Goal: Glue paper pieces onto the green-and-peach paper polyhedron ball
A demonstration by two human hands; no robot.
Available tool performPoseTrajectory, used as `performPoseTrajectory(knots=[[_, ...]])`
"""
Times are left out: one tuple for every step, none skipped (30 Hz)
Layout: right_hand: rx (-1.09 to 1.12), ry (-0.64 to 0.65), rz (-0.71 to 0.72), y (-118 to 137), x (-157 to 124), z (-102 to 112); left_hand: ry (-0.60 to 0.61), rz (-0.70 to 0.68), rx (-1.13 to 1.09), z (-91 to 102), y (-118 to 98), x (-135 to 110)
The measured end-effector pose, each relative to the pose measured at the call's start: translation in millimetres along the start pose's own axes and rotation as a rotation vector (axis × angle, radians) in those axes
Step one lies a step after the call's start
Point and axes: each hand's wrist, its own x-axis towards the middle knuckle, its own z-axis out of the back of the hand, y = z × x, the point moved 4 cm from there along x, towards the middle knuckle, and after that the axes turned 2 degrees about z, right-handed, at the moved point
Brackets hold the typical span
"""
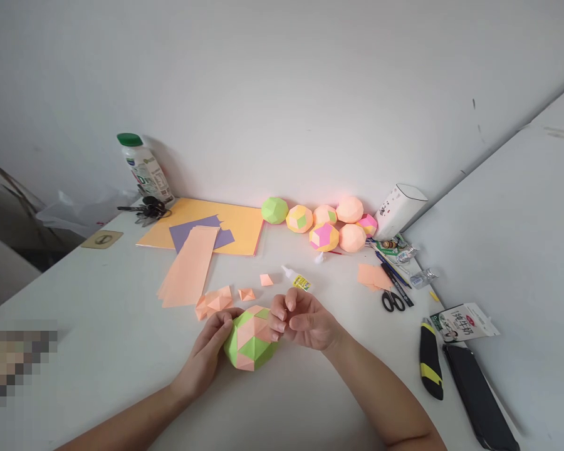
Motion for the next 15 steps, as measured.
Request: performPoseTrajectory(knots=[[-0.004,-0.004,-0.003,-0.1,0.0,0.0,-0.002,0.0,0.0,0.2,-0.1,0.0],[-0.008,-0.009,-0.005,-0.3,0.0,0.1,-0.005,-0.001,0.0,0.3,-0.3,0.0],[-0.009,-0.012,-0.007,-0.4,0.0,0.1,-0.008,-0.001,-0.001,0.5,-0.5,0.0],[-0.008,-0.015,-0.009,-0.4,0.0,0.1,-0.01,-0.004,0.0,0.6,-0.8,0.0],[-0.006,-0.018,-0.01,-0.4,0.1,0.1,-0.013,-0.005,0.0,0.6,-1.0,0.1],[-0.004,-0.021,-0.012,-0.3,0.3,0.1,-0.015,-0.007,0.001,0.6,-1.2,0.2],[-0.002,-0.023,-0.013,-0.1,0.4,0.1,-0.017,-0.007,0.001,0.6,-1.2,0.3],[0.0,-0.025,-0.015,0.1,0.6,0.1,-0.017,-0.007,0.0,0.5,-1.3,0.3],[0.0,-0.028,-0.016,0.4,0.8,0.2,-0.018,-0.006,0.001,0.4,-1.3,0.3],[-0.003,-0.035,-0.019,0.6,1.0,0.5,-0.019,-0.005,0.003,0.4,-1.3,0.3],[-0.006,-0.043,-0.021,0.8,1.1,1.0,-0.019,-0.003,0.004,0.3,-1.2,0.2],[-0.009,-0.053,-0.023,0.9,1.3,1.7,-0.02,-0.002,0.005,0.2,-1.3,0.0],[-0.012,-0.063,-0.024,1.0,1.5,2.5,-0.023,-0.002,0.006,0.2,-1.4,-0.2],[-0.013,-0.074,-0.024,1.0,1.7,3.4,-0.025,-0.004,0.007,0.3,-1.6,-0.4],[-0.013,-0.084,-0.022,1.1,1.9,4.1,-0.027,-0.006,0.005,0.3,-1.9,-0.7]])
